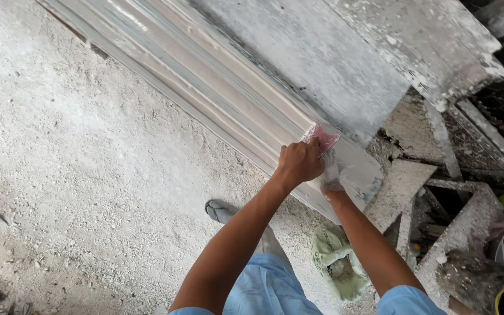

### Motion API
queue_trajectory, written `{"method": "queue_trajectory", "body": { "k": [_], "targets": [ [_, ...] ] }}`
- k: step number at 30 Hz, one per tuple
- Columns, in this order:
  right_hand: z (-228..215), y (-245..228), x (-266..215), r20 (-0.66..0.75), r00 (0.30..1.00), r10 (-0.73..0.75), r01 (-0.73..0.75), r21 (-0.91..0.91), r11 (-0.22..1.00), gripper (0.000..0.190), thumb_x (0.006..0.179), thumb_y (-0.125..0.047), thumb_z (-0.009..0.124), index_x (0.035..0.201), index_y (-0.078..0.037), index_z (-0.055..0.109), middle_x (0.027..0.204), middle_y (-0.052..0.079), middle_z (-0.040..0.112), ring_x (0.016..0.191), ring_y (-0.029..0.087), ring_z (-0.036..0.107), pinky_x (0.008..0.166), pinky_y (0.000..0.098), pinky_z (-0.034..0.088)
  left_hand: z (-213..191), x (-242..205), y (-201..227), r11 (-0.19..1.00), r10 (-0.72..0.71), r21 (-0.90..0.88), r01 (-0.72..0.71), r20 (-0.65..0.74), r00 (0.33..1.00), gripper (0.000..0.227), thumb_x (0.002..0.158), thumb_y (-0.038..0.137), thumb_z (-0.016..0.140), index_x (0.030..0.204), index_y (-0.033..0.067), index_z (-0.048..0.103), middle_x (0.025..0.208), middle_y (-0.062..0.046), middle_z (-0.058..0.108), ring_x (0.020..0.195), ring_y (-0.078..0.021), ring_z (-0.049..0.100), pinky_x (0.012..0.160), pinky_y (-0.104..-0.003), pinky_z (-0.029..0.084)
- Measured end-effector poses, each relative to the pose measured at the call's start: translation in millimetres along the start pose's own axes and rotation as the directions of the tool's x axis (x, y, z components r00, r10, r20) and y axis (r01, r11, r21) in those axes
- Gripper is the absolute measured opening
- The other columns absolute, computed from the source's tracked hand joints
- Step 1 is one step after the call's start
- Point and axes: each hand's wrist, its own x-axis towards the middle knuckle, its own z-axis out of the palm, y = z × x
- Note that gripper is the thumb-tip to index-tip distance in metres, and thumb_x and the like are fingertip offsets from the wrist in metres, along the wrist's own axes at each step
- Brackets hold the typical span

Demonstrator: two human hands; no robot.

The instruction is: The person applies a white plaster-like mixture onto a long, ribbed surface using a bucket and a trowel. They pour the mixture from a bucket and spread it along the surface, smoothing it with a trowel.

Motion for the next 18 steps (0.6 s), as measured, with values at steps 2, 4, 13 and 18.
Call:
{"method": "queue_trajectory", "body": {
  "k": [2,4,13,18],
  "targets": [
    [-7,9,-23,-0.053,0.998,-0.039,0.040,0.015,0.999,0.057,0.093,-0.033,0.062,0.141,-0.006,0.048,0.139,0.018,0.054,0.135,0.036,0.048,0.113,0.0502,0.037,10,-3,14,1.000,0.006,0.018,-0.007,0.051,0.999,0.037,0.078,0.023,0.058,0.111,0.0066,0.064,0.076,-0.020,0.072,0.073,-0.0415,0.072,0.071,-0.058,0.056],
    [-13,21,-37,-0.095,0.992,-0.082,0.078,-0.045,0.996,0.062,0.091,-0.033,0.065,0.142,-0.005,0.047,0.139,0.018,0.052,0.135,0.035,0.048,0.111,0.0490,0.038,22,-6,28,0.998,0.002,0.064,-0.009,0.120,0.993,0.039,0.081,0.023,0.058,0.115,0.0044,0.063,0.072,-0.021,0.071,0.068,-0.0406,0.072,0.069,-0.055,0.057],
    [-84,22,-85,0.040,0.991,-0.129,0.130,-0.024,0.991,0.093,0.068,-0.047,0.086,0.140,-0.005,0.045,0.134,0.017,0.053,0.127,0.032,0.049,0.101,0.0454,0.047,46,-19,41,0.960,0.058,-0.280,0.032,0.306,0.950,0.033,0.102,0.021,0.041,0.117,-0.0017,0.060,0.063,-0.011,0.068,0.048,-0.0217,0.066,0.042,-0.041,0.056],
    [-120,18,-95,-0.164,0.969,-0.185,0.231,0.330,0.915,0.084,0.069,-0.044,0.084,0.135,-0.004,0.050,0.127,0.016,0.057,0.118,0.029,0.054,0.096,0.0433,0.050,23,-31,32,0.958,0.097,-0.282,-0.059,0.123,0.988,0.029,0.101,0.014,0.043,0.117,-0.0038,0.059,0.067,-0.015,0.069,0.052,-0.0277,0.069,0.052,-0.043,0.057]
  ]
}}
